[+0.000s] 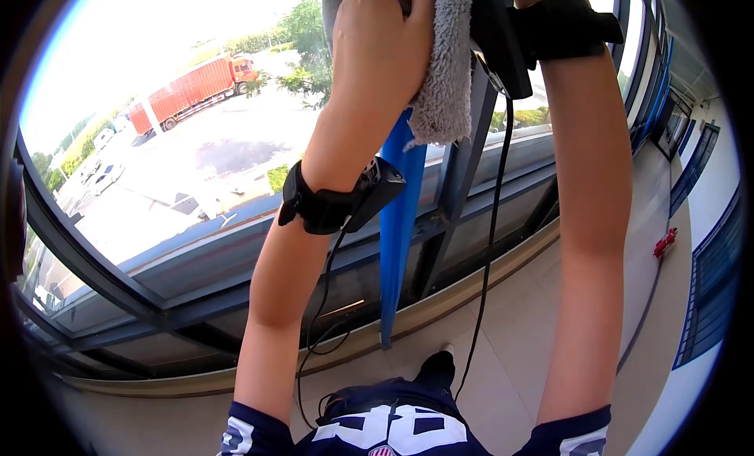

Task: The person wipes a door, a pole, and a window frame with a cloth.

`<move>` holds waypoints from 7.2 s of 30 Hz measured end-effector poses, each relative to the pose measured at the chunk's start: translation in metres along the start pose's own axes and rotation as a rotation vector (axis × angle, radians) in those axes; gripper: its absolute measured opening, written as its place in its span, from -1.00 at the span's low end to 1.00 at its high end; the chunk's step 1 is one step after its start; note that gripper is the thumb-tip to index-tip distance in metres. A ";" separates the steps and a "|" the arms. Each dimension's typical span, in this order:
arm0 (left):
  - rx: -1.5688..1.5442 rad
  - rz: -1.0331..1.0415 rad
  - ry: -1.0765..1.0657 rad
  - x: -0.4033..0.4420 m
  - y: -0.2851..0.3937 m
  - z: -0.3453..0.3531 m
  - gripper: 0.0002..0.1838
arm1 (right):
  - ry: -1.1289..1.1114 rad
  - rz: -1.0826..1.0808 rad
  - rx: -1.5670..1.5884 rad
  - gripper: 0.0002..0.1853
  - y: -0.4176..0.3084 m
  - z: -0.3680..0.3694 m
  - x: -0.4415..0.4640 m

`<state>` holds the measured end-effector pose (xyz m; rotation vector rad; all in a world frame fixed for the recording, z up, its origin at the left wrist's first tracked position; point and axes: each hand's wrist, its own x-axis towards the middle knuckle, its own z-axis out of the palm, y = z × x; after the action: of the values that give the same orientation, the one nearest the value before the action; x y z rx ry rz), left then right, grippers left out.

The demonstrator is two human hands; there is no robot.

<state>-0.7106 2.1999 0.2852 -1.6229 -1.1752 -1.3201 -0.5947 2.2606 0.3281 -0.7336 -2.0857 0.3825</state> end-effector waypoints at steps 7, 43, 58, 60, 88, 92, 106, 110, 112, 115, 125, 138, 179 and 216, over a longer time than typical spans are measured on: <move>-1.354 -0.329 0.121 -0.036 -0.019 0.038 -0.60 | -0.059 0.011 0.061 -0.15 0.018 0.014 0.000; -0.928 -0.284 -0.639 -0.296 -0.035 -0.022 -0.18 | 0.285 0.231 0.320 -0.17 0.051 0.195 -0.265; -0.843 -0.277 0.072 -0.200 -0.016 0.042 0.01 | 0.464 -0.432 -0.326 -0.18 0.022 0.118 -0.147; -0.879 -0.201 -0.029 -0.180 -0.032 0.046 0.02 | 0.516 -0.315 0.083 -0.27 0.027 0.115 -0.119; -1.210 -0.679 -0.099 -0.342 -0.034 0.094 -0.37 | 0.615 -0.025 0.121 0.13 0.111 0.218 -0.215; -1.142 -0.731 -0.215 -0.387 -0.031 0.095 -0.34 | 0.607 0.020 0.124 0.14 0.131 0.249 -0.250; -0.952 -0.756 -0.418 -0.441 -0.020 0.080 -0.33 | 0.575 0.233 0.160 -0.11 0.151 0.286 -0.304; -0.927 -0.721 -0.434 -0.435 -0.024 0.074 -0.43 | 0.490 0.241 0.179 -0.04 0.144 0.279 -0.303; -0.959 -0.778 -0.493 -0.424 -0.023 0.063 -0.51 | 0.420 0.275 0.214 -0.05 0.134 0.264 -0.300; -0.996 -0.882 -0.484 -0.410 -0.021 0.056 -0.68 | 0.402 0.159 -0.046 -0.05 0.118 0.237 -0.293; -1.092 -1.095 -0.371 -0.381 -0.010 0.056 -0.78 | 0.513 0.160 0.108 0.00 0.069 0.220 -0.237; -1.182 -0.677 -0.141 -0.234 -0.028 0.057 -0.77 | 0.635 -0.149 0.088 -0.39 0.027 0.139 -0.139; -0.926 -0.662 -0.498 -0.393 -0.040 0.075 -0.68 | 0.721 0.104 0.288 -0.73 0.089 0.195 -0.194; -1.213 -0.537 0.016 -0.087 -0.031 0.039 -0.56 | 0.547 -0.145 0.325 -0.15 -0.005 0.094 -0.084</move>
<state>-0.7327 2.2283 0.1918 -2.0997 -0.8115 -2.7207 -0.6350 2.2034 0.2232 -0.4278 -1.5027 0.3777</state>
